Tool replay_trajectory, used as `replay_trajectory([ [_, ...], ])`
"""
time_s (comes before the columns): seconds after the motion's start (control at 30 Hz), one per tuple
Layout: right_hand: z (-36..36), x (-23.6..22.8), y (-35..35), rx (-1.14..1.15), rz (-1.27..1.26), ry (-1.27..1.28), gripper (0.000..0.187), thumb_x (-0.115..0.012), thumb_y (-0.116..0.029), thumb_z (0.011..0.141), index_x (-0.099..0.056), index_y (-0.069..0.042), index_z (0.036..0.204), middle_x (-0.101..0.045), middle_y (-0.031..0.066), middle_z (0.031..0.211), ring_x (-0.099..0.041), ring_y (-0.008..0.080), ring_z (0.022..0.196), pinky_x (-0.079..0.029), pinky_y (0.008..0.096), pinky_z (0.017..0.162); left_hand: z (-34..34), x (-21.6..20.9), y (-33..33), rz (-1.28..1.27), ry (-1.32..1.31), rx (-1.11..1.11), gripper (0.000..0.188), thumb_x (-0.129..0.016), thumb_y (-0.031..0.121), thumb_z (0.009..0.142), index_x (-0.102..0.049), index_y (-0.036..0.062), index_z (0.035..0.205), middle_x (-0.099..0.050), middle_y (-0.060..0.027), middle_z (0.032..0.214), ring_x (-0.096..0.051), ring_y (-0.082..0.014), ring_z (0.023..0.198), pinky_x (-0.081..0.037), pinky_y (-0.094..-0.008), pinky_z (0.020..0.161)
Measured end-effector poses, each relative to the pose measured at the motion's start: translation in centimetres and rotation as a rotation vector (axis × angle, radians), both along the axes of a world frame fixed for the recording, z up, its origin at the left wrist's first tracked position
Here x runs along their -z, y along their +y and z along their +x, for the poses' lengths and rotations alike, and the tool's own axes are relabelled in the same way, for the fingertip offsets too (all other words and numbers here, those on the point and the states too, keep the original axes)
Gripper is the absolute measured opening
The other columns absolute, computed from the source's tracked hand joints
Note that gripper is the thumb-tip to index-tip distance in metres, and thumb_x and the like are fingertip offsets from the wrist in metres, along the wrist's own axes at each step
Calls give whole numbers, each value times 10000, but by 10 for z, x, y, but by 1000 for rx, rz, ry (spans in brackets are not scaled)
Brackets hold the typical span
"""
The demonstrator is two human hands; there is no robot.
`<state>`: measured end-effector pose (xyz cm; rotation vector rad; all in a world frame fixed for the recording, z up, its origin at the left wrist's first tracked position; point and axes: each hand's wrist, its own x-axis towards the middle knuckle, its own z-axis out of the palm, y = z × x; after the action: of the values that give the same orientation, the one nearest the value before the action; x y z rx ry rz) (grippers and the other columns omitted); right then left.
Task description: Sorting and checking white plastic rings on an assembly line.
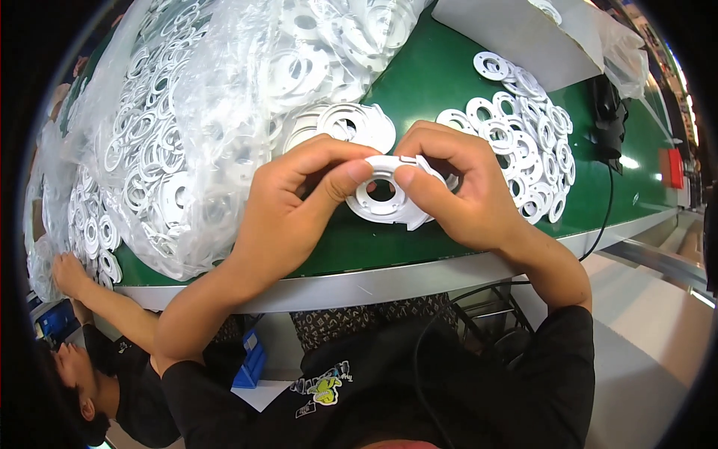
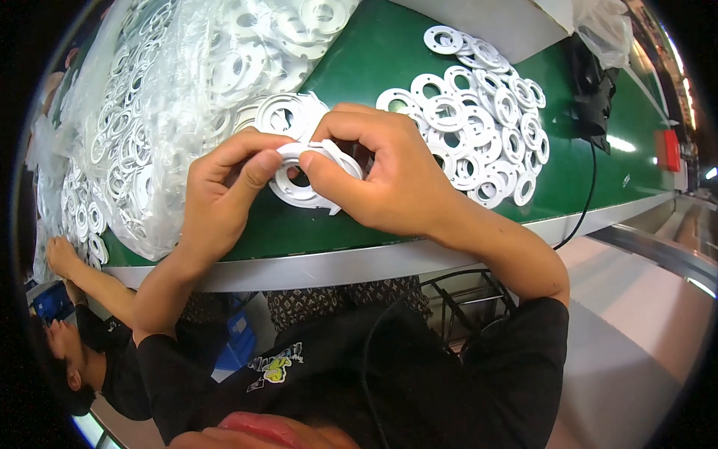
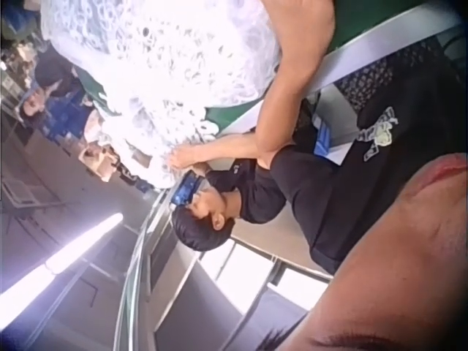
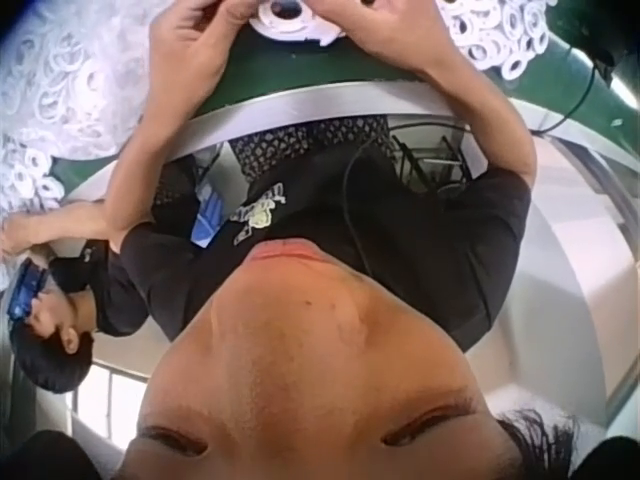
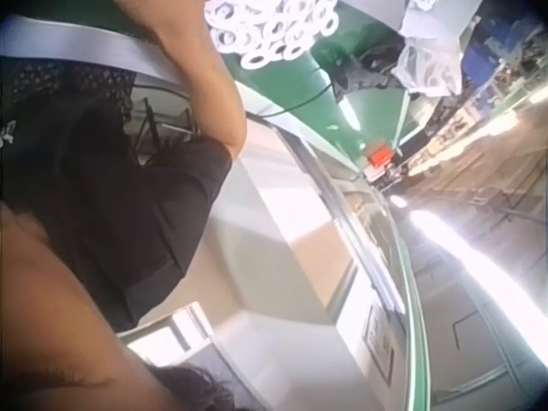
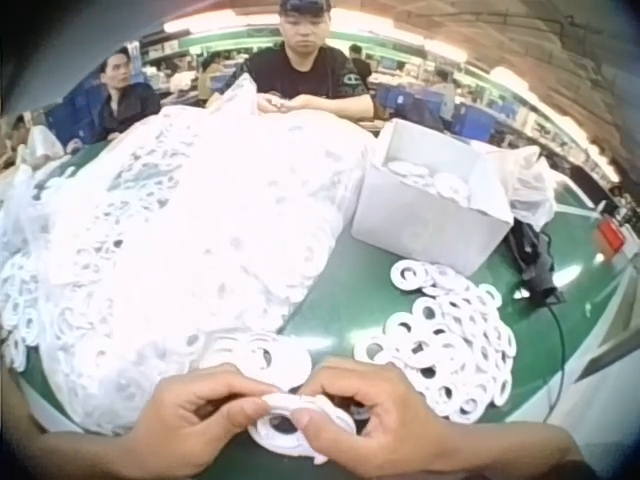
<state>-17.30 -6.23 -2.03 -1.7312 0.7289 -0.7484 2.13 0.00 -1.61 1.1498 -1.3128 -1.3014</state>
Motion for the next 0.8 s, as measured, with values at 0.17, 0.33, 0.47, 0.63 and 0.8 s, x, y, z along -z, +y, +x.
replay_trajectory([
  [0.17, 0, 0, 0, 8, -144, 89, 165, -653, -170, 783, -614, -13, 749, -527, 79, 642, -465, 159, 511, -345, 288, 480, -1, 4, -1, 54, -10, 45, 172, -583, 114, 939, -648, -18, 1028, -636, -48, 881, -583, -82, 812, -451, -212, 724],
  [0.33, 2, 5, -1, 39, -233, 61, 153, -651, -163, 780, -616, -21, 735, -523, 80, 643, -468, 169, 524, -350, 292, 486, -1, 4, -1, 100, 41, 53, 182, -591, 117, 936, -635, -23, 1043, -639, -49, 900, -592, -92, 822, -459, -217, 738],
  [0.47, 3, 5, 0, 94, -262, -39, 130, -649, -147, 782, -616, -31, 733, -537, 64, 661, -474, 162, 547, -352, 286, 493, -4, 1, -1, 110, 252, 60, 223, -598, 94, 926, -598, -55, 1092, -650, -85, 964, -623, -136, 911, -489, -256, 816],
  [0.63, 0, 1, 0, 17, -254, 21, 128, -625, -126, 803, -592, -9, 766, -553, 77, 717, -498, 166, 628, -377, 279, 562, 4, -2, -3, 149, 329, 129, 233, -606, 42, 907, -588, -74, 1108, -654, -128, 1031, -634, -169, 970, -500, -288, 876],
  [0.8, 1, 2, 0, 14, -250, 21, 180, -655, -174, 775, -581, -17, 730, -527, 83, 662, -485, 194, 562, -372, 302, 517, 1, 0, -1, 192, 207, 119, 245, -633, 17, 880, -608, -53, 1113, -657, -114, 1046, -632, -142, 933, -511, -268, 845],
])
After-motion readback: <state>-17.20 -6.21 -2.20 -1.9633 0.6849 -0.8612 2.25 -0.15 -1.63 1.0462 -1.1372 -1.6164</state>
